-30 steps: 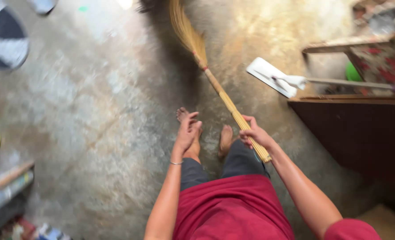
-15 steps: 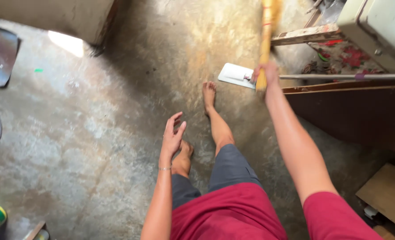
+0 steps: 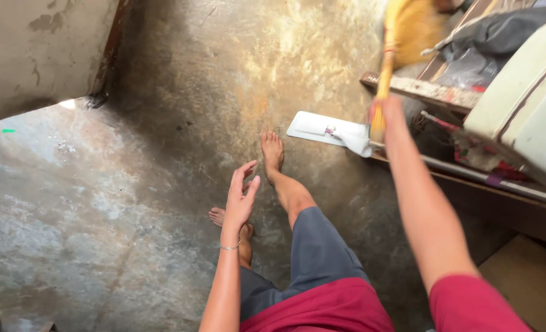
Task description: Sweeping a concrete floor in a hallway and indoor room using a broom.
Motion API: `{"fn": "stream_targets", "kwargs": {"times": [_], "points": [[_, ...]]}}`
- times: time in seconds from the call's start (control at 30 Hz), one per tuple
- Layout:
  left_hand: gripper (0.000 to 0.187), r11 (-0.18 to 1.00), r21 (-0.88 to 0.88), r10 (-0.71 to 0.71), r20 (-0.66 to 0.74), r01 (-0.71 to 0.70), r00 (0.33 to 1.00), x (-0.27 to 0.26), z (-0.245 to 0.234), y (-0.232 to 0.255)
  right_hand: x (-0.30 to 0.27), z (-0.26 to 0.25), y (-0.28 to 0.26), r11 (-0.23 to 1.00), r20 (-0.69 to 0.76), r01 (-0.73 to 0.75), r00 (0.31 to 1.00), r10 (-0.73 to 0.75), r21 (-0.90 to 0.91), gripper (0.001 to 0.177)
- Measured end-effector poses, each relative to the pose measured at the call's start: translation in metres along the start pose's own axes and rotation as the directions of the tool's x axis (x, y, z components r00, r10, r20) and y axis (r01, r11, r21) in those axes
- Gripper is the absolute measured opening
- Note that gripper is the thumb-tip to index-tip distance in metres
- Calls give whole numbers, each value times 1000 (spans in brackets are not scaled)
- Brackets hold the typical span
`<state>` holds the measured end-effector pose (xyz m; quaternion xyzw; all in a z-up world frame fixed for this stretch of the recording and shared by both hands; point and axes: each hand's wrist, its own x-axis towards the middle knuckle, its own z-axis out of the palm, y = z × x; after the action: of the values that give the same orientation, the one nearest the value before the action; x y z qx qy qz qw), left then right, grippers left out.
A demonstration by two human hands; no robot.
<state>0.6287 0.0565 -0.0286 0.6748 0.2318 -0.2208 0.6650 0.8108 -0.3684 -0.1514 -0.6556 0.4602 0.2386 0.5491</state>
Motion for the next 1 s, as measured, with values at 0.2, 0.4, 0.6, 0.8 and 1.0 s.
{"fn": "stream_targets", "kwargs": {"times": [0.2,0.4,0.6,0.8,1.0], "points": [[41,999,34,31,14,-31,999,13,16,42,-80,28,-38,958,11,-32,999,30,286,40],[40,999,39,-17,-13,17,1000,-1,6,59,93,47,-103,964,-35,239,971,-237,119,35],[40,996,-33,-84,-48,83,995,-7,4,6,56,127,-173,1000,154,-17,988,19,-15,42],[40,996,-79,-45,-65,40,997,-18,13,8,27,208,-74,593,379,371,918,-117,-715,74],[39,995,-97,-4,-135,-9,991,-47,-4,7,-114,282,82,724,622,427,783,4,-541,69]]}}
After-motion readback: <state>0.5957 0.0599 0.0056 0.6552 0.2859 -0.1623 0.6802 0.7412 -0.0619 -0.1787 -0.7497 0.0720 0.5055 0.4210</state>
